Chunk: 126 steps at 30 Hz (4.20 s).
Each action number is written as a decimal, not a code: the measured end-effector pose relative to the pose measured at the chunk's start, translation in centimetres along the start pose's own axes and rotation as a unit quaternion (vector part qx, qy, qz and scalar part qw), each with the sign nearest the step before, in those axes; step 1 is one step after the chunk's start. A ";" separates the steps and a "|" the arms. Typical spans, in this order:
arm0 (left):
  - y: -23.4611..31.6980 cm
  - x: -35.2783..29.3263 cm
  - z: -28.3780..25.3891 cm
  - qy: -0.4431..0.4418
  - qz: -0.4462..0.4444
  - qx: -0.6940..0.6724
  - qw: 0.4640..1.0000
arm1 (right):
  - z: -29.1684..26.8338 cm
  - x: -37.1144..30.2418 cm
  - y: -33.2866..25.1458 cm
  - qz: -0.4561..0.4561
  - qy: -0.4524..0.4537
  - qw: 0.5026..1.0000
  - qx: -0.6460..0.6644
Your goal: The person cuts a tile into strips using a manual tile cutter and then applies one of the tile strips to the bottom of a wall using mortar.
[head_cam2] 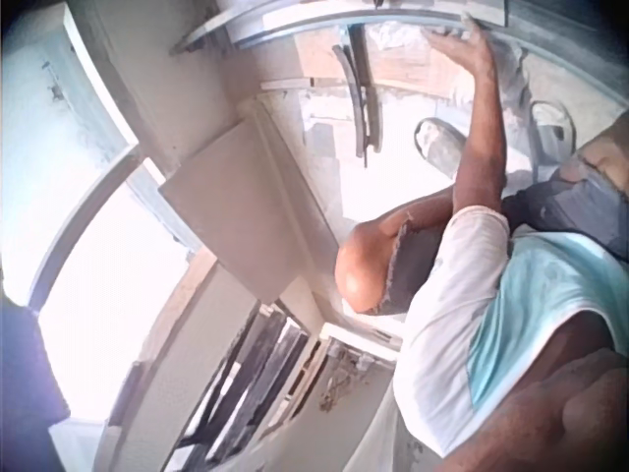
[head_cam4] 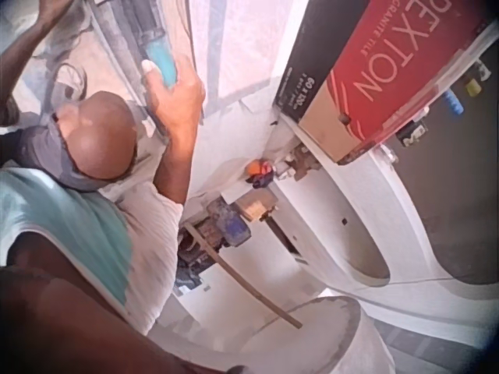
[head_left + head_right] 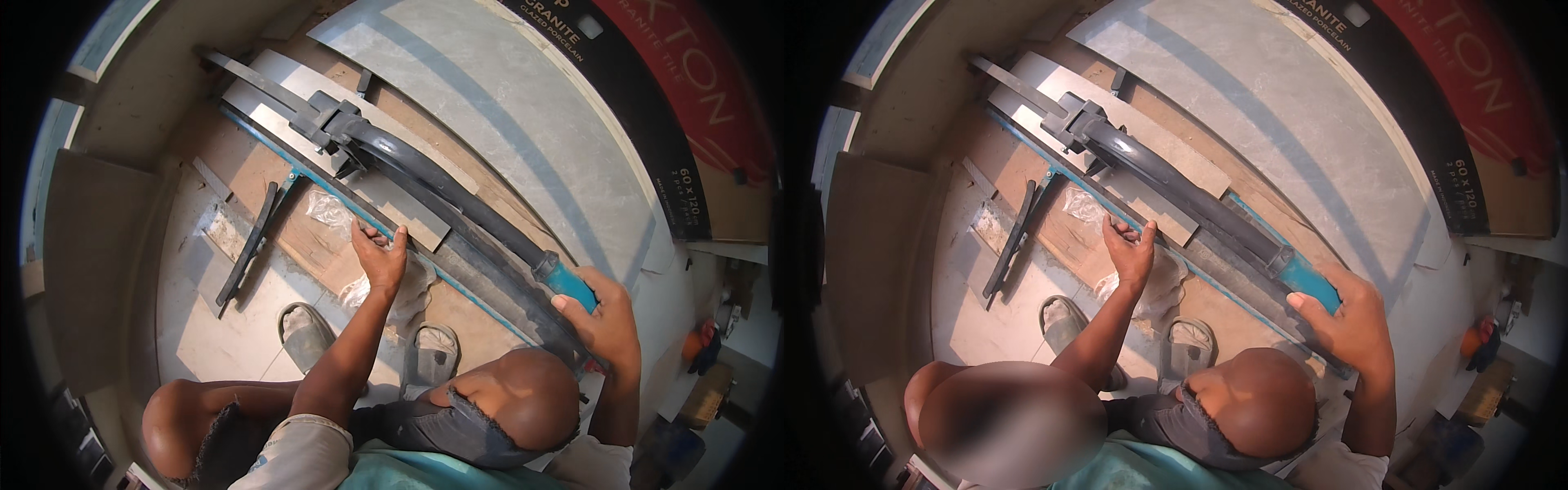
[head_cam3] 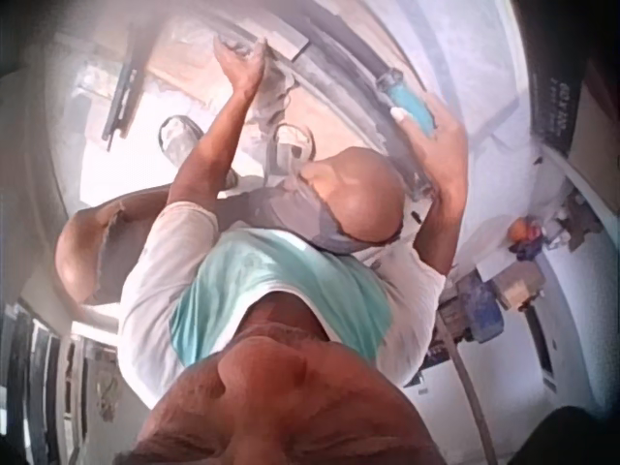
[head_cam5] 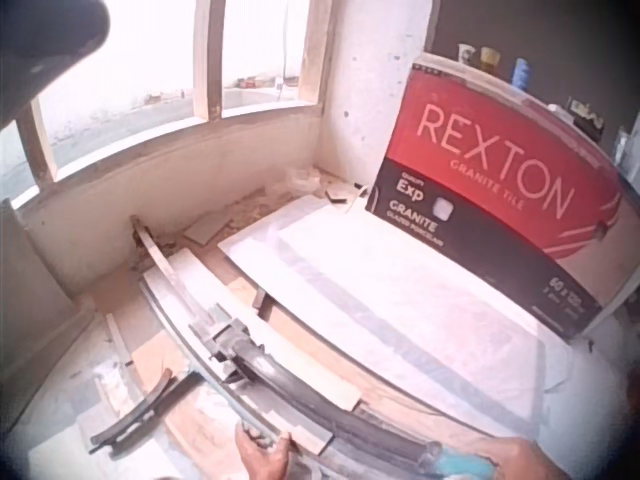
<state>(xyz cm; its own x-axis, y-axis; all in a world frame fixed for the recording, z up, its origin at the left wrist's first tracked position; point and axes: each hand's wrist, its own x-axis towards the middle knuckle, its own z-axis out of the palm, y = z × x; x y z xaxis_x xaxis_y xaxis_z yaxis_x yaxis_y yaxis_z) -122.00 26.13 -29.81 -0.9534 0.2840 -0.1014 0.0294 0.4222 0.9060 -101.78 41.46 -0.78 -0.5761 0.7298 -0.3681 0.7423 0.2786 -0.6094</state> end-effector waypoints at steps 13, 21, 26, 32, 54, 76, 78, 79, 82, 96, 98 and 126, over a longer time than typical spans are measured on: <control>-3.8 2.5 -1.2 0.035 -0.033 -0.074 0.996 | -3.6 -6.1 10.1 0.044 -0.006 0.996 0.078; -1.0 8.2 -2.1 0.030 0.015 0.015 0.999 | -5.4 -8.5 14.0 0.090 -0.020 0.994 0.051; -0.8 8.4 -1.6 -0.008 -0.022 0.016 1.000 | -5.4 -9.9 15.3 0.090 0.005 0.995 0.053; -1.9 9.6 -2.2 -0.030 -0.032 -0.078 0.996 | -3.5 -10.2 17.9 0.044 0.039 0.996 0.070; -0.8 9.4 -2.2 -0.072 -0.017 -0.088 0.993 | -3.2 -10.5 19.3 0.101 0.016 0.993 0.052; 0.2 9.1 -2.1 -0.078 -0.032 -0.056 0.995 | -1.9 -9.9 21.6 0.055 0.057 0.996 0.029; 0.3 9.0 -2.1 -0.079 -0.028 -0.057 0.995 | -2.2 -9.7 21.2 0.058 0.035 0.997 0.036; 0.3 9.0 -2.2 -0.079 -0.025 -0.057 0.995 | -2.3 -9.7 21.1 0.059 0.024 0.997 0.040; 0.3 9.1 -2.5 -0.108 -0.025 -0.034 0.993 | -2.0 -9.8 21.7 0.055 0.058 0.996 0.025; 0.1 9.4 -2.4 -0.081 -0.039 -0.013 0.996 | -1.9 -10.3 22.1 0.079 0.060 0.995 0.024; 0.1 9.4 -2.3 -0.086 -0.035 -0.015 0.996 | -1.6 -10.4 22.5 0.060 0.080 0.995 0.016; 0.3 8.8 -2.3 -0.086 -0.018 -0.002 0.996 | -0.8 -9.5 22.9 0.071 0.036 0.994 0.078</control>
<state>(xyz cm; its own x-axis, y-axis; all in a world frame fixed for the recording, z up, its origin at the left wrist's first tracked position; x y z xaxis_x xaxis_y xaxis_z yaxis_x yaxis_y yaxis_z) -131.12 26.75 -29.45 -0.8886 0.4112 -0.2030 -0.0066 0.4312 0.9022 -79.00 41.37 -10.72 -0.4394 0.7994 -0.4098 0.7489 0.0741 -0.6585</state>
